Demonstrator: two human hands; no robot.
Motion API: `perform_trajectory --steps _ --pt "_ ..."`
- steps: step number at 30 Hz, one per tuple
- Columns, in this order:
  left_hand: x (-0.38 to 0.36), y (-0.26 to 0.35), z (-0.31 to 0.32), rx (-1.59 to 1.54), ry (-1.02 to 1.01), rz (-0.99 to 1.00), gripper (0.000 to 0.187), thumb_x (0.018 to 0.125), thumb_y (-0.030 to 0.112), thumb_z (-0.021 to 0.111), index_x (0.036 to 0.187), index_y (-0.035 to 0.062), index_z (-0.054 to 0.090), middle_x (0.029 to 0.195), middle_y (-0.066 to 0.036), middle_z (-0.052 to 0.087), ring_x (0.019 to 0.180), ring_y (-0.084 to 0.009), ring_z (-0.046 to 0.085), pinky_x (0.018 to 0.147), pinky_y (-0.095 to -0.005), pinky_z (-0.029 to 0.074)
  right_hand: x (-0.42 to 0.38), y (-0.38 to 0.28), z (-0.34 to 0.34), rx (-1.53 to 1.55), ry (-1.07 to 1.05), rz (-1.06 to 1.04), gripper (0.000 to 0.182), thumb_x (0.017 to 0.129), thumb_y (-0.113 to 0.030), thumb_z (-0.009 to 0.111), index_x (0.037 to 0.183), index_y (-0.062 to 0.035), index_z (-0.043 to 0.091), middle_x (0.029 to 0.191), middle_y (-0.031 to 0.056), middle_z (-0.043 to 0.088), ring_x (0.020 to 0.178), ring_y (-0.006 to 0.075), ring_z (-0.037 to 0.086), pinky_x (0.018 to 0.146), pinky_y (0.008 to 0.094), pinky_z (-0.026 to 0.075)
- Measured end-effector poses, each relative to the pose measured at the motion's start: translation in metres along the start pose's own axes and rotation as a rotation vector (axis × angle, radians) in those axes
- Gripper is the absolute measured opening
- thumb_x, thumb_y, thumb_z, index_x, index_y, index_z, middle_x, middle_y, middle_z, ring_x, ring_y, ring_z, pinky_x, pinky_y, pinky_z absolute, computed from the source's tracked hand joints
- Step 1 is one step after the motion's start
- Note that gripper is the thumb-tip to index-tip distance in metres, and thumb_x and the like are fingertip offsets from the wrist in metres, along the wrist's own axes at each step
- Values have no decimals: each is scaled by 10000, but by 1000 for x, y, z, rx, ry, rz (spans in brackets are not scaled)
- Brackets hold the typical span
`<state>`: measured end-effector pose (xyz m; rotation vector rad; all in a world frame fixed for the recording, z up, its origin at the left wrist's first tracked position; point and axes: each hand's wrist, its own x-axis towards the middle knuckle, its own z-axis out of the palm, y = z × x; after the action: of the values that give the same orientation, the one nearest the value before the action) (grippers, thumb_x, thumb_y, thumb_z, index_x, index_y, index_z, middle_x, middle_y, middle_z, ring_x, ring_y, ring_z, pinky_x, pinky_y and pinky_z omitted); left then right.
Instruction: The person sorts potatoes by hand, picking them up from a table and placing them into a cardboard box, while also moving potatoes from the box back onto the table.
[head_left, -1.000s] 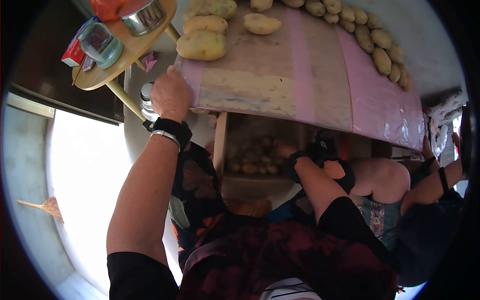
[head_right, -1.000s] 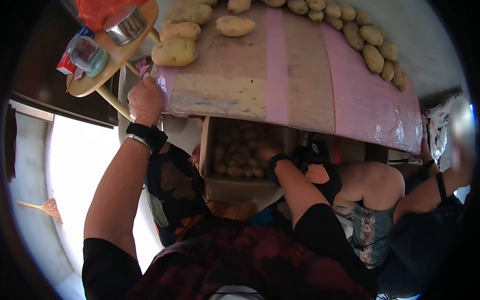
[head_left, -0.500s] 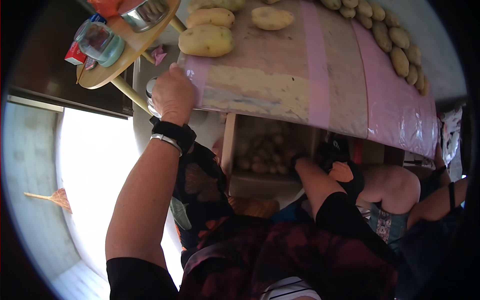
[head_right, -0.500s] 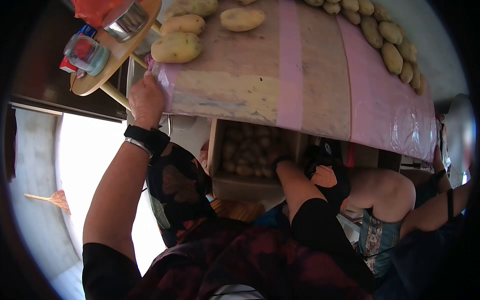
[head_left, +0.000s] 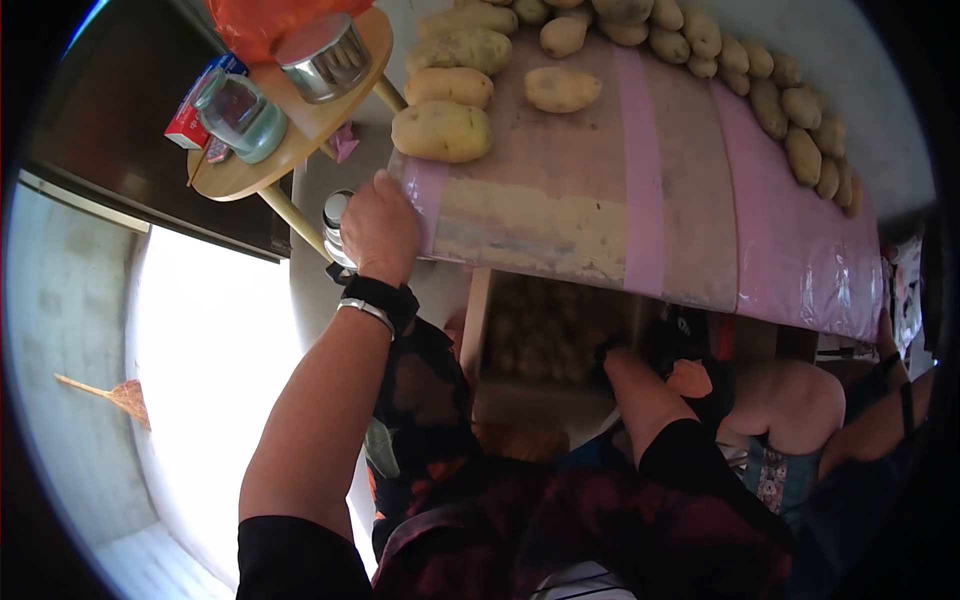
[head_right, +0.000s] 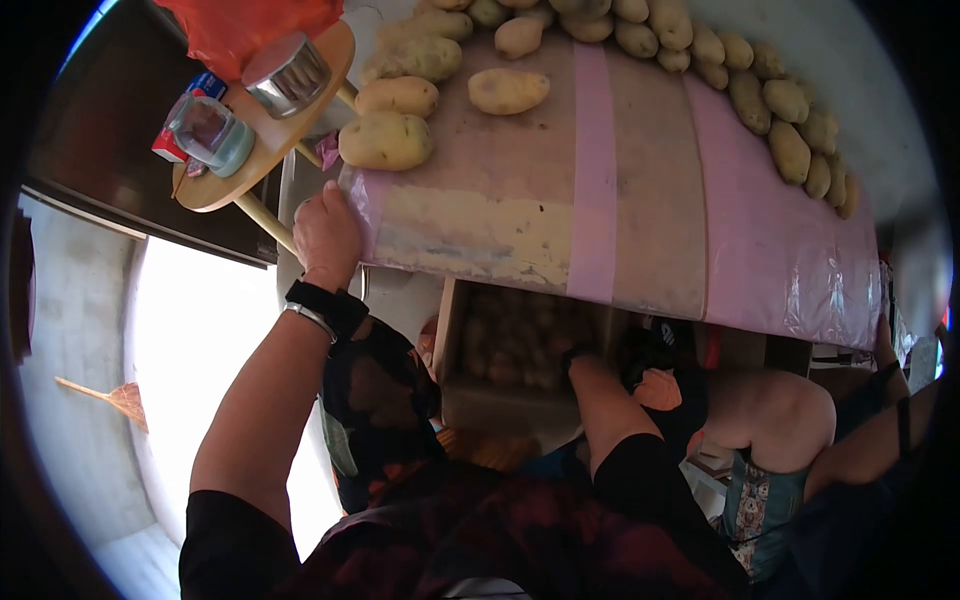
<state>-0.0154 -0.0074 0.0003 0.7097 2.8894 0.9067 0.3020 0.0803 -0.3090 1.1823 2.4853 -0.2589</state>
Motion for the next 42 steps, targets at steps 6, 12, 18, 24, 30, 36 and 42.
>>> perform_trajectory --steps 6,12,18,24,30,36,42 --pt "-4 4 -3 -22 -1 -8 479 915 336 325 855 -17 643 881 -265 614 862 -444 570 781 -499 422 -15 -11 0 11 -246 -102 522 823 -365 507 1269 -94 503 1346 142 428 1197 289 456 993 385 369" --pt "-2 3 -1 -39 20 -11 467 913 340 346 856 -11 649 864 -256 619 855 -431 579 766 -499 432 -24 -11 2 40 -426 -173 526 821 -387 507 1260 -96 512 1335 139 441 1194 286 460 992 382 368" --pt "-4 1 0 -30 17 4 477 912 352 348 846 -8 654 868 -250 622 844 -429 585 754 -494 442 -31 -16 8 19 -401 -133 532 819 -409 507 1250 -98 522 1323 136 455 1190 282 464 992 380 368" --pt "-2 -2 0 -32 -4 -22 485 912 357 347 831 -10 654 856 -246 625 835 -431 587 760 -488 447 -30 -27 13 16 -338 -85 539 816 -431 507 1241 -100 531 1311 133 468 1186 278 468 991 377 367" --pt "-1 -1 2 -12 22 34 477 916 340 344 824 -18 645 865 -254 619 838 -432 582 755 -500 437 -24 -29 18 15 -320 -66 546 814 -453 507 1231 -102 540 1299 131 481 1183 274 473 990 375 367" --pt "-3 1 0 -40 9 3 476 921 339 327 834 -8 642 849 -248 619 832 -430 580 751 -496 429 -18 -23 12 54 -404 -113 554 812 -475 507 1222 -104 550 1288 128 495 1179 270 477 990 372 367" --pt "-3 -4 3 -39 21 52 481 925 318 319 774 -13 635 811 -250 615 794 -432 580 718 -502 431 -21 -1 -2 157 -595 -235 563 809 -497 507 1212 -106 559 1276 125 508 1176 266 481 989 370 366"
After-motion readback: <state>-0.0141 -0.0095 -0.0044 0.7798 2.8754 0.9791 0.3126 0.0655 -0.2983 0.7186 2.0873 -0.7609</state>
